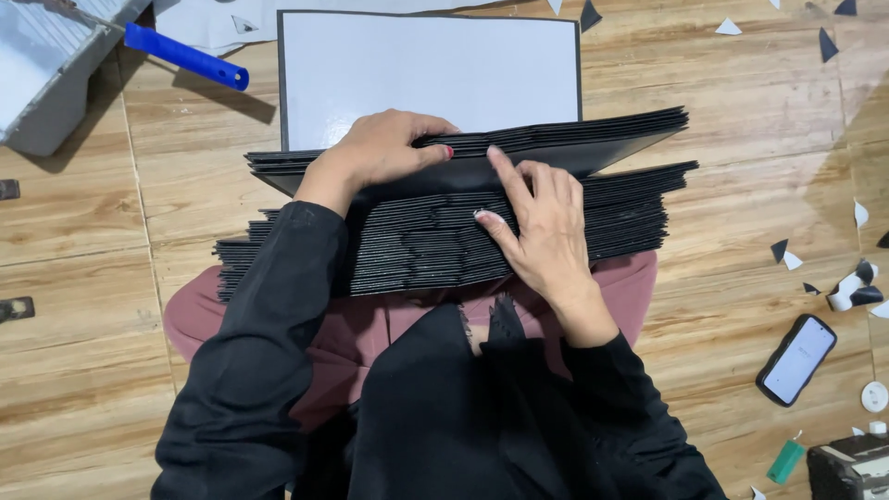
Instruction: The person organizes and presses several large black folders and then places them into a custom-printed paper wrapper.
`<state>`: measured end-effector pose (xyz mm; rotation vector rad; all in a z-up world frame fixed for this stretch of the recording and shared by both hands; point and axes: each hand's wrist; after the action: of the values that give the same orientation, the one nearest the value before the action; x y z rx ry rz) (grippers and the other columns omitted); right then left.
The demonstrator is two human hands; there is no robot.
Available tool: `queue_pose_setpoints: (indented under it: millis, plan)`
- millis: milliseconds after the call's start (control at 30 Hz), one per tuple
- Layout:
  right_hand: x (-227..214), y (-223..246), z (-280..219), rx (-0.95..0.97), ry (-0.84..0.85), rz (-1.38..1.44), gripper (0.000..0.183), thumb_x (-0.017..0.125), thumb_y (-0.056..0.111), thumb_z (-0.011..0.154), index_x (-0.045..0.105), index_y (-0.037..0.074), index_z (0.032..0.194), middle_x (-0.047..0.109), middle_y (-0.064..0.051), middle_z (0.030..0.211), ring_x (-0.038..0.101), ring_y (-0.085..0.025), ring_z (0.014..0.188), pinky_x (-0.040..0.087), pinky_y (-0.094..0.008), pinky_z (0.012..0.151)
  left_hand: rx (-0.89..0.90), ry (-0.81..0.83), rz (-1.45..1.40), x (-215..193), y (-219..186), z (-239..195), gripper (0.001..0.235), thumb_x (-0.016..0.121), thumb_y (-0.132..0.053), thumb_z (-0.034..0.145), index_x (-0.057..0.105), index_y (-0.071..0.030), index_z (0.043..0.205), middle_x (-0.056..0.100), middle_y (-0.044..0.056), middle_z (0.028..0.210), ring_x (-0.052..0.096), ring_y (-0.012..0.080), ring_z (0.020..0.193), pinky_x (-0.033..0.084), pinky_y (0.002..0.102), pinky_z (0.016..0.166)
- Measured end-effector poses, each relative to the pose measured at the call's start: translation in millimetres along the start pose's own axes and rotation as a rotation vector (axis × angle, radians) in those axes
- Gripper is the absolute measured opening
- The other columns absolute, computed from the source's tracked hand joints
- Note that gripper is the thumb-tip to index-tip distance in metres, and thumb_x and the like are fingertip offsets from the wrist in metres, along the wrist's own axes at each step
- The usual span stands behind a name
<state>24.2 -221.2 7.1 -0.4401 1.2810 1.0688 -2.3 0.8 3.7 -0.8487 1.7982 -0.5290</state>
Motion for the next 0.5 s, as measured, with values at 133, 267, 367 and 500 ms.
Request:
queue_pose_setpoints:
  millis: [133, 267, 367, 500]
  plan:
    - [1, -2, 0, 0.031, 0.033, 0.027, 0.053, 0.037, 0.052, 0.090, 0.043, 0.017, 0.129, 0.040, -0.008, 0.096, 0.043, -0.028, 0.091, 0.033, -0.043, 0.089, -0.013, -0.009, -0.013, 2, 1, 1, 0.035, 0.053, -0.036, 0.076, 0.063, -0.027, 0.109, 0.066, 0.002, 0.096, 0.059, 0.0260, 0.096, 0.037, 0.041, 0.091]
    - [0, -2, -4, 0.047, 0.009, 0.026, 0.045, 0.038, 0.053, 0.089, 0.053, 0.015, 0.107, 0.036, -0.008, 0.103, 0.037, -0.030, 0.100, 0.031, -0.042, 0.089, -0.022, 0.005, 0.029, 1, 2, 2, 0.037, 0.052, -0.036, 0.076, 0.062, -0.026, 0.110, 0.066, 0.002, 0.097, 0.059, 0.0270, 0.098, 0.037, 0.041, 0.091]
    - [2, -3, -3, 0.047, 0.013, -0.020, 0.050, 0.035, 0.059, 0.088, 0.049, 0.017, 0.110, 0.040, -0.007, 0.097, 0.039, -0.026, 0.100, 0.019, -0.043, 0.099, -0.020, 0.003, 0.014, 2, 5, 7, 0.038, 0.047, -0.039, 0.078, 0.062, -0.026, 0.110, 0.066, 0.003, 0.098, 0.058, 0.0284, 0.098, 0.036, 0.041, 0.092]
    - [1, 1, 1, 0.060, 0.059, -0.038, 0.061, 0.034, 0.056, 0.090, 0.038, 0.015, 0.134, 0.039, -0.009, 0.096, 0.037, -0.028, 0.097, 0.022, -0.043, 0.094, -0.020, 0.012, 0.002, 3, 5, 6, 0.039, 0.044, -0.038, 0.079, 0.062, -0.025, 0.112, 0.065, 0.004, 0.099, 0.058, 0.0289, 0.099, 0.036, 0.041, 0.092]
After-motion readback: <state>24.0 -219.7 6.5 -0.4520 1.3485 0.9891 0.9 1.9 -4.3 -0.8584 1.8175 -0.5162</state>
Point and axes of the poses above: each hand's wrist, its own z-axis towards the middle knuckle, its own x-axis out of the palm, y = z × x
